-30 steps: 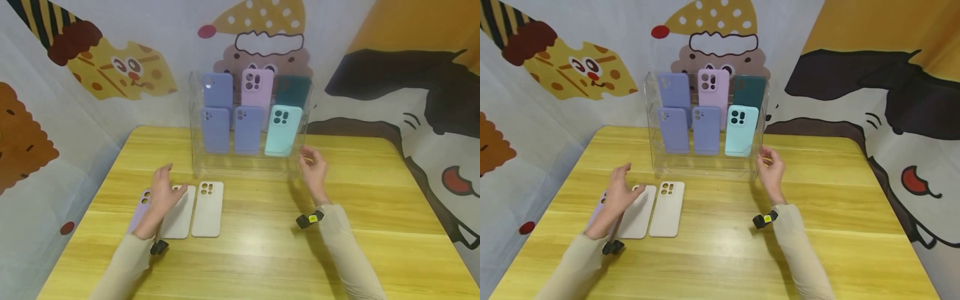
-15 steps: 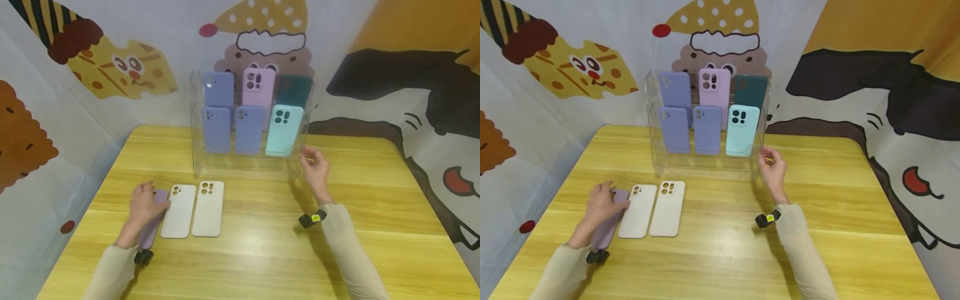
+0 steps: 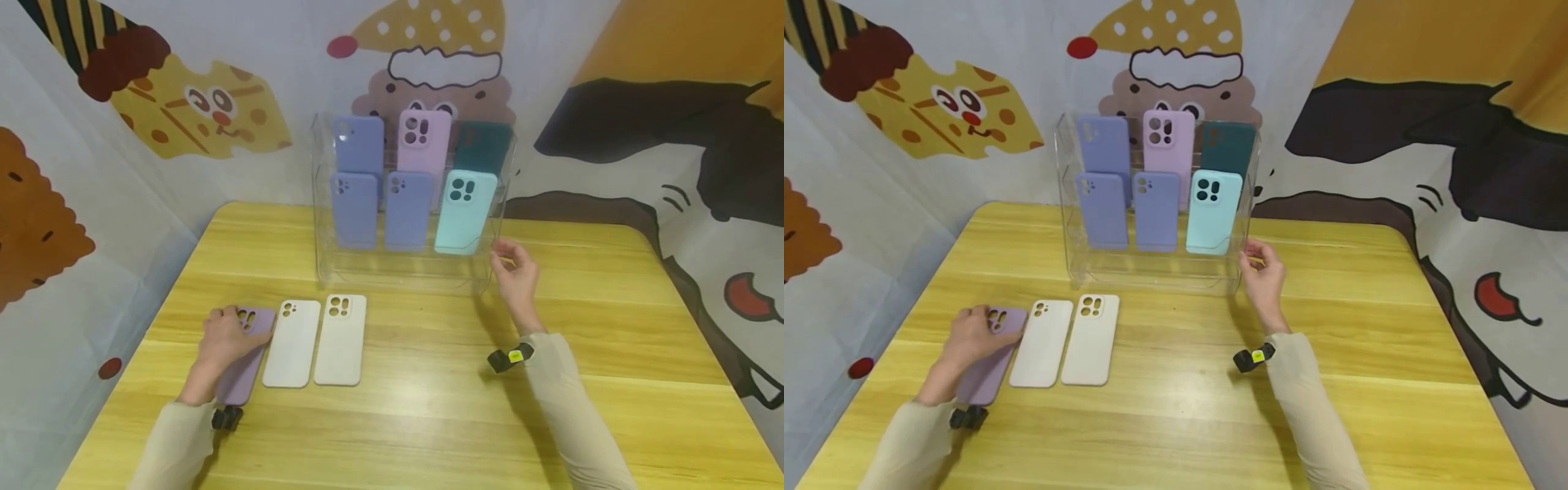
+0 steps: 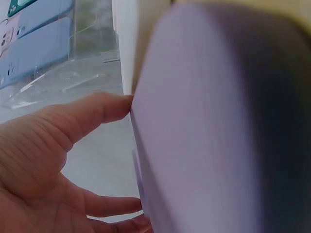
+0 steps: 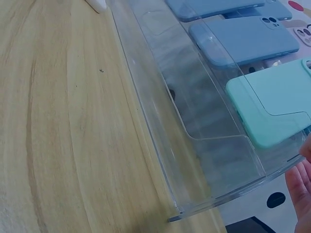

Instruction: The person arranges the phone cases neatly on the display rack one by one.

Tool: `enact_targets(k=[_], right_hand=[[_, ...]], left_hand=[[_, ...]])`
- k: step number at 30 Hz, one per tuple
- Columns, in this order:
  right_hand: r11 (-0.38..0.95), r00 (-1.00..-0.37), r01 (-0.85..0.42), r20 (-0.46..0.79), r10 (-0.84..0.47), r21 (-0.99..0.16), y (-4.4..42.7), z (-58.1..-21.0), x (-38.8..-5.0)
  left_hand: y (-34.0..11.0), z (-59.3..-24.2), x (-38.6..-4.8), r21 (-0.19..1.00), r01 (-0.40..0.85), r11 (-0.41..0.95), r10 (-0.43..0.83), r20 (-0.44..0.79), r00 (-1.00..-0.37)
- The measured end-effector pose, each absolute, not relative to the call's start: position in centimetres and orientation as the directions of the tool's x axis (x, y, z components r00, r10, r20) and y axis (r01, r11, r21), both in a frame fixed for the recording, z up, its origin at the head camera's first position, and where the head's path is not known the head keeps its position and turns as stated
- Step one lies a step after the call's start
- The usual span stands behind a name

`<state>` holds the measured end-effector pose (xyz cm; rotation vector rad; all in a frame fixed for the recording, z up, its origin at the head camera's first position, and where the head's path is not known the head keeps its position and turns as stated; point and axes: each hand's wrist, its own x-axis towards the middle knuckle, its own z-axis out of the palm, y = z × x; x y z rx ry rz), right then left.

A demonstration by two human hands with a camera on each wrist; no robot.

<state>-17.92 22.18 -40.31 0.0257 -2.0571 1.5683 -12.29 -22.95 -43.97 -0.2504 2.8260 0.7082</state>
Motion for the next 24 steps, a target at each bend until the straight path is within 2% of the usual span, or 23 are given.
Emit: enact_targets(k=[10,24], right_hand=[[0.321,-0.847,-0.342,0.437,0.301,-0.883,22.1,-40.3,-17.9],[0.319,-0.846,-0.334,0.431,0.315,-0.887,22.0,-40.3,-17.9]], left_hand=[[-23.2,-43.5,-12.5,0.443,-0.191,0.876,-0.085,-0.248,-0.965],[-21.3,-41.7,-14.0,0.528,-0.098,0.843,-0.038,-0.124,-0.992]])
